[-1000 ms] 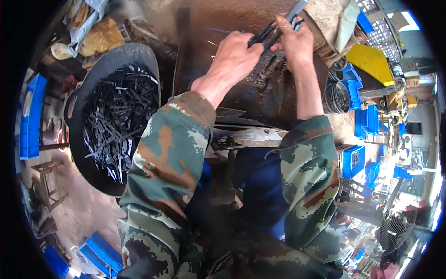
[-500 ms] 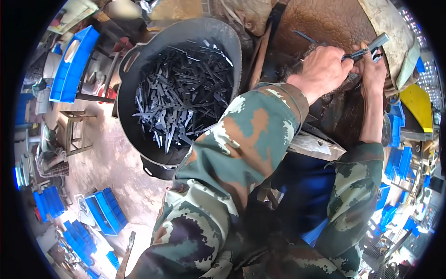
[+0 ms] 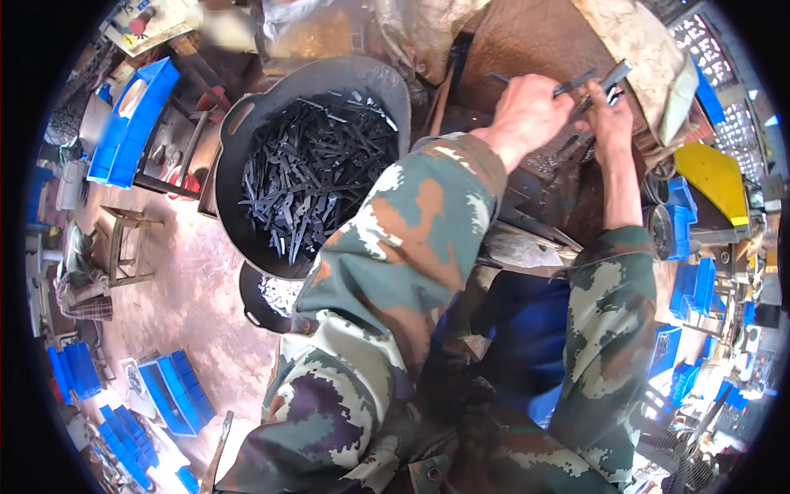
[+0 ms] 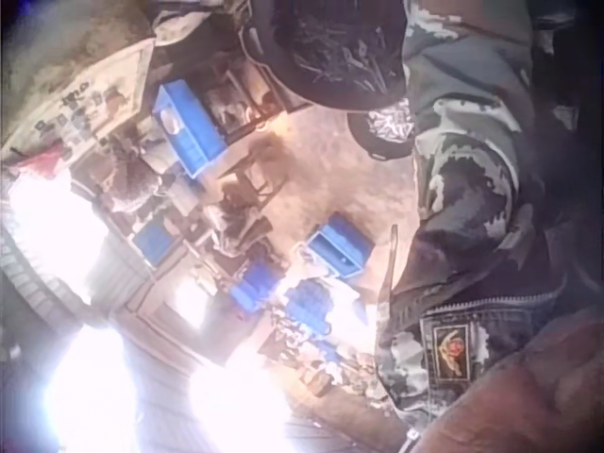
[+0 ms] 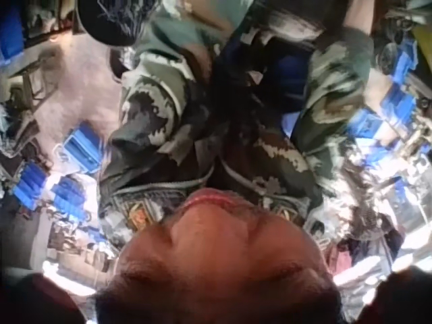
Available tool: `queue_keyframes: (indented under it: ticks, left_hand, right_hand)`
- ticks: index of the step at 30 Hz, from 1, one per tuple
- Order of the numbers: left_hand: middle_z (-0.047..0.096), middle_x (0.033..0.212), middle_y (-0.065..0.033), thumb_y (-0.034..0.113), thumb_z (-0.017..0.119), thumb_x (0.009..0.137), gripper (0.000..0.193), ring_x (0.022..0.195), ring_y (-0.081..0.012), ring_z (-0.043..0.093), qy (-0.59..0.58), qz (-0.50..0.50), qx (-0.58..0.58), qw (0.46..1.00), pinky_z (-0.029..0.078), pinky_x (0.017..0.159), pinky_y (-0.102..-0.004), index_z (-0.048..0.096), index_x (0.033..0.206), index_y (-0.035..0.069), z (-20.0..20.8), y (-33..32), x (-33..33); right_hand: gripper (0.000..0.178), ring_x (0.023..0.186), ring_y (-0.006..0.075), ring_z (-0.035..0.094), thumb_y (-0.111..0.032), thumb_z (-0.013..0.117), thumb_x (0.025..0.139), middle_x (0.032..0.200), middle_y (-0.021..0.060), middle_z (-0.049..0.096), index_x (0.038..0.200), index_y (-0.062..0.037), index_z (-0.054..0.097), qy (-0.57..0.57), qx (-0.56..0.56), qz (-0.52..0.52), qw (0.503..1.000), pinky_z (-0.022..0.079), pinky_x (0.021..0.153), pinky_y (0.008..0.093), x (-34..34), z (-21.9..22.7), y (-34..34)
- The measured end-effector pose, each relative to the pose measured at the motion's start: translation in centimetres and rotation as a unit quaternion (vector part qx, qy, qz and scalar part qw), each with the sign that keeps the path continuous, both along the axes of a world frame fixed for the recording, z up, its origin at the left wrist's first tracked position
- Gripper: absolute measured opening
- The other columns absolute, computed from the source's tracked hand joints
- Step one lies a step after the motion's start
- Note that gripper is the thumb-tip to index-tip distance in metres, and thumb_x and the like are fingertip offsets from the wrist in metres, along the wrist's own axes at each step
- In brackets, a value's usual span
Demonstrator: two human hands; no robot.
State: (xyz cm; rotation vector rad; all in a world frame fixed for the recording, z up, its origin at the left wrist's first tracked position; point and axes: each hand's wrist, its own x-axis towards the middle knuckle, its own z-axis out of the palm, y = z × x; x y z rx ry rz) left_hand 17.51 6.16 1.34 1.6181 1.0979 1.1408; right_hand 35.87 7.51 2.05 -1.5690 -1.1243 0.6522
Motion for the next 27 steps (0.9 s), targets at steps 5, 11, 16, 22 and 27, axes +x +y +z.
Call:
queue_keyframes:
  ticks: [5,11,16,22,27]
  left_hand:
    - [0.069,0.083,-0.0231,0.030,0.063,0.087,0.028,0.084,-0.0409,0.068,0.023,0.003,0.049,0.999,0.054,0.078,-0.0463,0.074,0.091,0.004,-1.3,1.3,-1.3]
    - [0.068,0.081,-0.0224,0.033,0.062,0.090,0.032,0.081,-0.0385,0.067,0.100,-0.049,0.062,0.992,0.050,0.075,-0.0441,0.071,0.094,0.002,-2.3,1.7,-2.1]
    - [0.068,0.090,-0.0237,0.030,0.061,0.091,0.030,0.089,-0.0431,0.065,0.220,-0.085,0.048,0.971,0.050,0.079,-0.0478,0.071,0.097,0.002,-3.1,1.3,-2.4]
    - [0.067,0.085,-0.0242,0.024,0.067,0.089,0.028,0.086,-0.0414,0.066,0.318,-0.142,0.067,0.935,0.050,0.077,-0.0438,0.072,0.102,0.000,-5.2,1.4,-2.3]
    - [0.069,0.088,-0.0236,0.018,0.066,0.089,0.024,0.084,-0.0416,0.065,0.343,-0.175,0.061,0.921,0.051,0.078,-0.0439,0.073,0.107,0.003,-5.2,1.6,-1.9]
  right_hand:
    - [0.018,0.054,0.0054,0.050,-0.021,0.076,0.089,0.081,-0.0013,0.064,0.102,-0.0095,0.071,0.080,-0.009,0.064,0.995,0.049,0.045,0.0231,-1.5,1.3,-7.6]
    - [0.023,0.072,0.0079,0.062,-0.009,0.079,0.083,0.101,0.0003,0.069,0.105,-0.0053,0.071,-0.030,-0.114,0.258,0.959,0.050,0.049,0.0223,-1.3,1.4,-15.5]
    - [0.039,0.103,0.0330,0.066,0.009,0.069,0.065,0.110,0.0101,0.068,0.101,-0.0052,0.068,-0.272,0.053,0.360,0.891,0.054,0.089,0.0382,-1.8,-2.6,-18.3]
    - [0.041,0.110,0.0323,0.063,0.008,0.067,0.068,0.117,0.0077,0.066,0.106,-0.0060,0.068,-0.310,-0.050,0.379,0.870,0.053,0.092,0.0397,-2.0,-3.4,-20.3]
    - [0.027,0.088,0.0212,0.067,0.001,0.066,0.081,0.108,0.0085,0.068,0.108,-0.0038,0.068,-0.102,-0.115,0.366,0.918,0.056,0.071,0.0324,-0.9,-1.6,-18.3]
